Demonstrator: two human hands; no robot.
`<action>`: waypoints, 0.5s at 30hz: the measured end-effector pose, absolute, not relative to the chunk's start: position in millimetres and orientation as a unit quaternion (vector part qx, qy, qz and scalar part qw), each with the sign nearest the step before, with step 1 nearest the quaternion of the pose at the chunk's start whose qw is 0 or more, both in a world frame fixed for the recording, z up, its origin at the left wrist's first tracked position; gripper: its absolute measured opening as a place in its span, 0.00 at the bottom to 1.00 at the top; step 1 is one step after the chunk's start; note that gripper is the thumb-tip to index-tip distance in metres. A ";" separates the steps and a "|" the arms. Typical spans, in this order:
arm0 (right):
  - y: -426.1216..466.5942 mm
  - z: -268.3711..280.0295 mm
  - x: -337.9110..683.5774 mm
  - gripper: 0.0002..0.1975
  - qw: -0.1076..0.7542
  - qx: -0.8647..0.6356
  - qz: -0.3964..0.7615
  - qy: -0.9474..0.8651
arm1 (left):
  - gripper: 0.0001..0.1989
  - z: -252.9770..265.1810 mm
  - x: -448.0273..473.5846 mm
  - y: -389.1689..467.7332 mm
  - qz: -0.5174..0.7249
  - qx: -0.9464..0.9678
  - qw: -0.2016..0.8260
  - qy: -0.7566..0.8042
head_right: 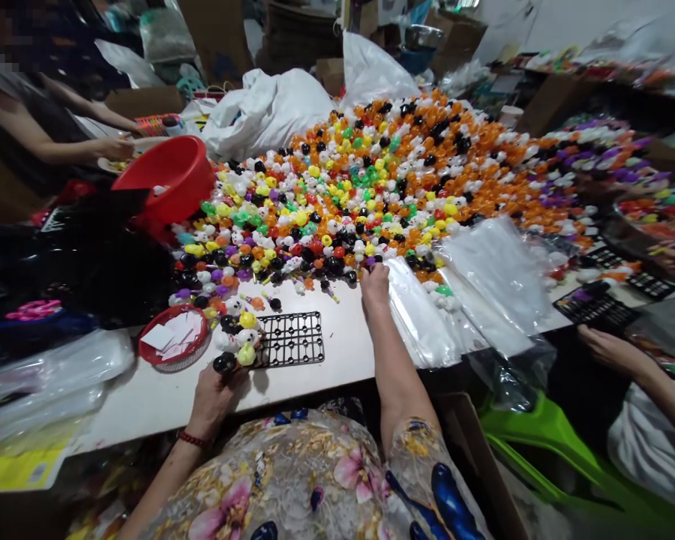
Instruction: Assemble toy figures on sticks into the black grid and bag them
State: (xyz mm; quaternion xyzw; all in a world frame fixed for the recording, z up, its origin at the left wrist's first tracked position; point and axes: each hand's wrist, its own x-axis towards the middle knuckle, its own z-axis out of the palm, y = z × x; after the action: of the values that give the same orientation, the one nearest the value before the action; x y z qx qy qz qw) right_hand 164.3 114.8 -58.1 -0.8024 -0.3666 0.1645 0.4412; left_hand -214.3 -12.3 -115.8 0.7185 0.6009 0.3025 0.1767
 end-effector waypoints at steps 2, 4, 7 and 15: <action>119.3 -57.3 183.7 0.06 0.421 -0.818 0.158 -0.359 | 0.09 -116.6 -213.9 -11.9 0.302 0.716 0.180 0.604; 121.7 -58.7 191.4 0.10 0.422 -0.813 0.176 -0.360 | 0.10 -117.7 -213.6 -11.9 0.305 0.716 0.179 0.602; 121.3 -61.5 190.7 0.13 0.437 -0.796 0.211 -0.362 | 0.10 -118.8 -213.7 -12.5 0.313 0.715 0.173 0.601; 101.5 -60.4 144.7 0.22 0.533 -0.618 0.425 -0.392 | 0.11 -120.4 -214.7 -11.6 0.285 0.714 0.184 0.613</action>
State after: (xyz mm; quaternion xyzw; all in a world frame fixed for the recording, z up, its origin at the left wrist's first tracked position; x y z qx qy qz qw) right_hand 144.7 101.5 -60.4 -0.6181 -0.3924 0.4247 0.5326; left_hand -214.7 -11.6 -120.4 0.7140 0.6126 0.2850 0.1836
